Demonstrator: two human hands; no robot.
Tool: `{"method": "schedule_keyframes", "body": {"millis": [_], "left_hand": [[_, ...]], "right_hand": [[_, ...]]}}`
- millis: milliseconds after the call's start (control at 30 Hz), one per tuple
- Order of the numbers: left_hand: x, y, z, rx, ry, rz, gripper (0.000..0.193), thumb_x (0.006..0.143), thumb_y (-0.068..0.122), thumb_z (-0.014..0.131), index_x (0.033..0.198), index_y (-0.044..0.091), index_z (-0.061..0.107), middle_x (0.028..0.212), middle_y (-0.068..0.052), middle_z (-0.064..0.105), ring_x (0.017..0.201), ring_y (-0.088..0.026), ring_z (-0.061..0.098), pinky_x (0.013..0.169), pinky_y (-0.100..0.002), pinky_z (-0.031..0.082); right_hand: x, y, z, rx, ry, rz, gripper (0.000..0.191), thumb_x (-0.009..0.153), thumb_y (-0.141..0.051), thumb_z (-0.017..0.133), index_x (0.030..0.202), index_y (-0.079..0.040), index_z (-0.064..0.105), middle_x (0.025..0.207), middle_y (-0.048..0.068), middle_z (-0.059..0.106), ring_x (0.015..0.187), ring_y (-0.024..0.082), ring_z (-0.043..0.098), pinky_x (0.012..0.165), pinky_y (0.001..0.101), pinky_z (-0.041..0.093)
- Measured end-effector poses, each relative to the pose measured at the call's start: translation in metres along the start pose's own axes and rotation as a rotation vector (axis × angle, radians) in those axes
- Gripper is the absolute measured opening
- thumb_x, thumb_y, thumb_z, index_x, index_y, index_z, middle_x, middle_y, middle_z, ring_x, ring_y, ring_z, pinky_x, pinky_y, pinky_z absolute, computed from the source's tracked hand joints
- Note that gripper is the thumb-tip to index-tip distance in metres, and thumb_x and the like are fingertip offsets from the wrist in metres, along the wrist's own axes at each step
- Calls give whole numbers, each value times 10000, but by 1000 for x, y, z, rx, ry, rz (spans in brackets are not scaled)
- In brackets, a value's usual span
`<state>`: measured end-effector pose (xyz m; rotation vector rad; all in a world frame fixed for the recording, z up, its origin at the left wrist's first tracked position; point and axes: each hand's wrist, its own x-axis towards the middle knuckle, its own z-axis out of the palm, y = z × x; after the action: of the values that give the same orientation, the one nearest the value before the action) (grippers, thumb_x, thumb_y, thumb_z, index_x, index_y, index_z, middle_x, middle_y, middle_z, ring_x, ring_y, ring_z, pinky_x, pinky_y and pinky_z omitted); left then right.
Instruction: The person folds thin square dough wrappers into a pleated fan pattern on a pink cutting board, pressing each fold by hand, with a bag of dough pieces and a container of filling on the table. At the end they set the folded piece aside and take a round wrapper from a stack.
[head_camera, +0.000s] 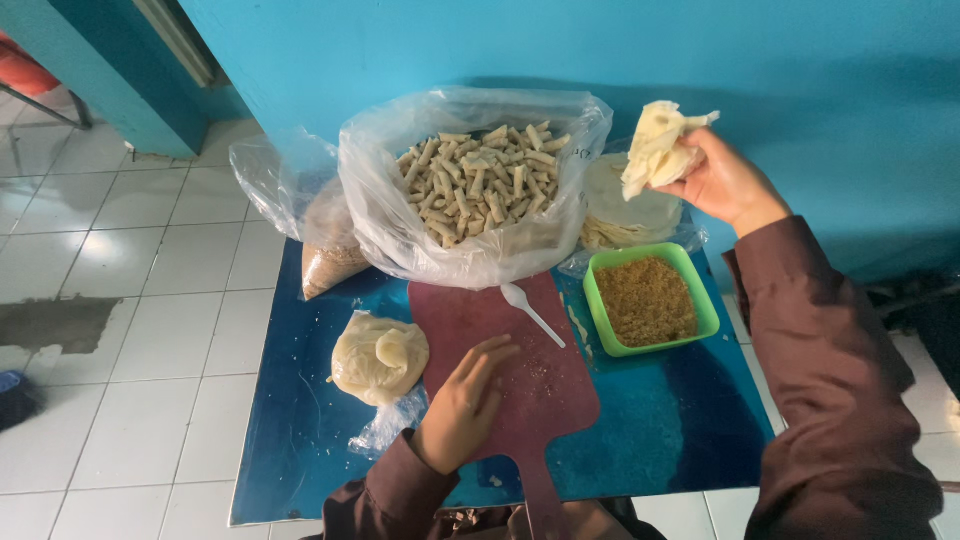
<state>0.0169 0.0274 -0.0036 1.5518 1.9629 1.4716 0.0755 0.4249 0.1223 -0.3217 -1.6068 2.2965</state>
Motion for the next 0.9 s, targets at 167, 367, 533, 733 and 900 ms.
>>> {"method": "schedule_keyframes", "body": {"millis": [167,367,533,733,900], "left_hand": [[16,-10,9,-1138,17,-572,515,1020,365,392,1462,127,505,1433,-114,626,1285,-257,651,1032,-356,540],[19,-30,28,-1486,131,-642,594,980,431,500,1452,73,460,1344,-107,629,1180,-218,668,980,-369,575],[-4,-53,34,-921,81,-769,474,1001,366,581,1333,30,619,1066,-68,731,886,-145,701,704,-268,563],[4,-62,25,-587,75,-519,348,1027,279,615,1247,10,615,929,-53,711,748,-95,667,603,-245,544],[14,-48,25,-411,127,-329,354,1021,236,622,1303,31,557,941,-64,709,740,-73,692,607,-238,568]], "right_hand": [[-31,47,48,-148,-24,37,341,1053,-192,506,1340,-7,516,1316,126,623,1240,258,644,1081,480,534],[-110,98,148,-1139,-586,-706,556,849,-82,691,1384,-6,557,1352,269,601,1247,404,595,993,408,502],[-49,43,78,-1077,-494,-30,177,949,-226,664,974,-94,780,960,17,800,932,119,739,849,307,580],[25,21,15,-1608,41,-661,397,876,-51,625,1265,-25,698,1224,184,704,1048,383,679,857,425,548],[27,29,21,-1794,159,-589,151,936,-131,704,1077,-88,734,1124,150,716,930,399,694,809,483,561]]}}
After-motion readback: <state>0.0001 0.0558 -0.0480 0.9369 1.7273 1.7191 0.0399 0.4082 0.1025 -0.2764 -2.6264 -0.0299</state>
